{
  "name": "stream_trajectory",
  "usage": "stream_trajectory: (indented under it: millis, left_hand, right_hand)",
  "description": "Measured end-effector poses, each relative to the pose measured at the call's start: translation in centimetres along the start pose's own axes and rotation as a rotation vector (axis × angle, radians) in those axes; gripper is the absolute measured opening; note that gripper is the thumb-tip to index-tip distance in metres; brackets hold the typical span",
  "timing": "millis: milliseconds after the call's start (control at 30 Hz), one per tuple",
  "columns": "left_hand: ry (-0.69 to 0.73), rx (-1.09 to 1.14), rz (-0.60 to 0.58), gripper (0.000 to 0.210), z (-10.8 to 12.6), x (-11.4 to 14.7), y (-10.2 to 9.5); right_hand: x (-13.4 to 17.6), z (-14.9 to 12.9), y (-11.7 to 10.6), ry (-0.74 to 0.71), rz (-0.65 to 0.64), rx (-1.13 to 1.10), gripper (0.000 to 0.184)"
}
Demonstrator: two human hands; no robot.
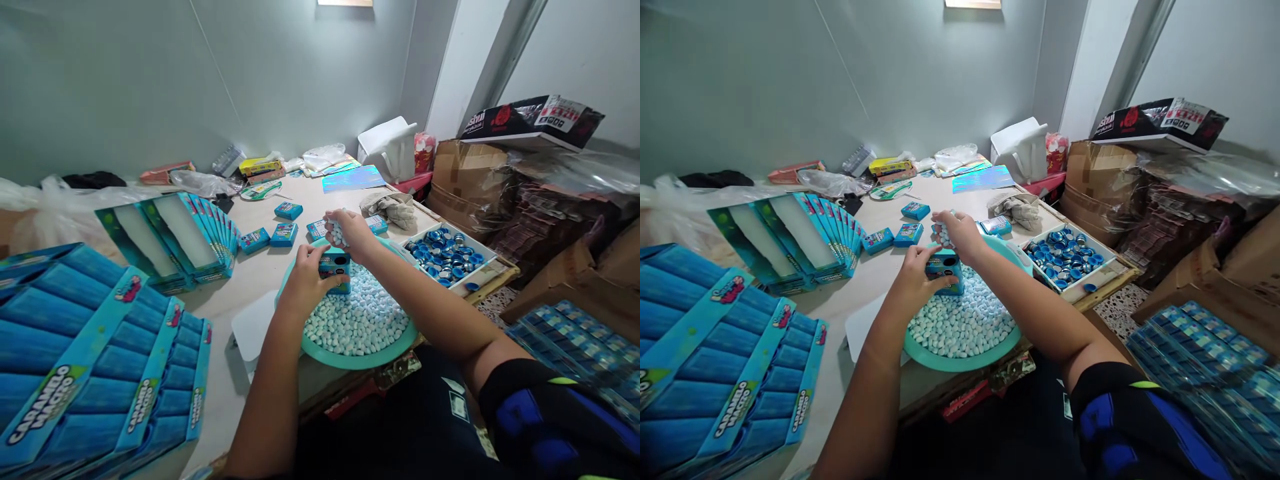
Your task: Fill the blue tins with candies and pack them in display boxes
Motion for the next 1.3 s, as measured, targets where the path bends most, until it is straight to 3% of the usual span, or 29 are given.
stream_trajectory:
  millis: [167, 333, 533, 733, 867, 1133, 1300]
  left_hand:
    - [0.061, 0.055, -0.018, 0.064, 0.3, 0.4, 0.3]
    - [0.061, 0.06, 0.02, 0.07, -0.1, 0.1, -0.2]
    - [0.108, 0.038, 0.026, 0.053, 0.0, 0.1, -0.3]
    - [0.031, 0.054, 0.03, 0.043, -0.2, 0.8, -0.8]
    - [0.092, 0.064, 0.005, 0.028, 0.6, 0.7, -0.7]
    - [0.11, 0.106, 0.032, 0.036, 0.4, 0.6, -0.7]
    - [0.097, 0.064, 0.054, 0.033, 0.1, 0.5, -0.8]
  right_hand:
    - [0.1, 0.0, -0.3, -0.023, -0.006, 0.043, 0.016]
    - [0.5, -0.4, -0.3, -0.086, 0.019, 0.109, 0.014]
    - [0.6, 0.1, -0.7, -0.084, 0.04, 0.118, 0.016]
    - [0.7, 0.3, -1.1, -0.062, 0.039, 0.122, 0.021]
    - [1.0, 0.1, -1.0, -0.089, 0.022, 0.129, 0.021]
    - [1.6, -0.1, -0.4, -0.146, -0.039, 0.148, 0.018]
    - [1.8, -0.4, -0.7, -0.22, 0.01, 0.215, 0.024]
Point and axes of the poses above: each hand's wrist, its own x-axis away from the middle knuckle, its own y-axis out of the palm, z = x × y, the point moved 10 cm from there along -x, towards the middle knuckle, and after that the axes turned 4 degrees about -y, right-handed, at the moved point
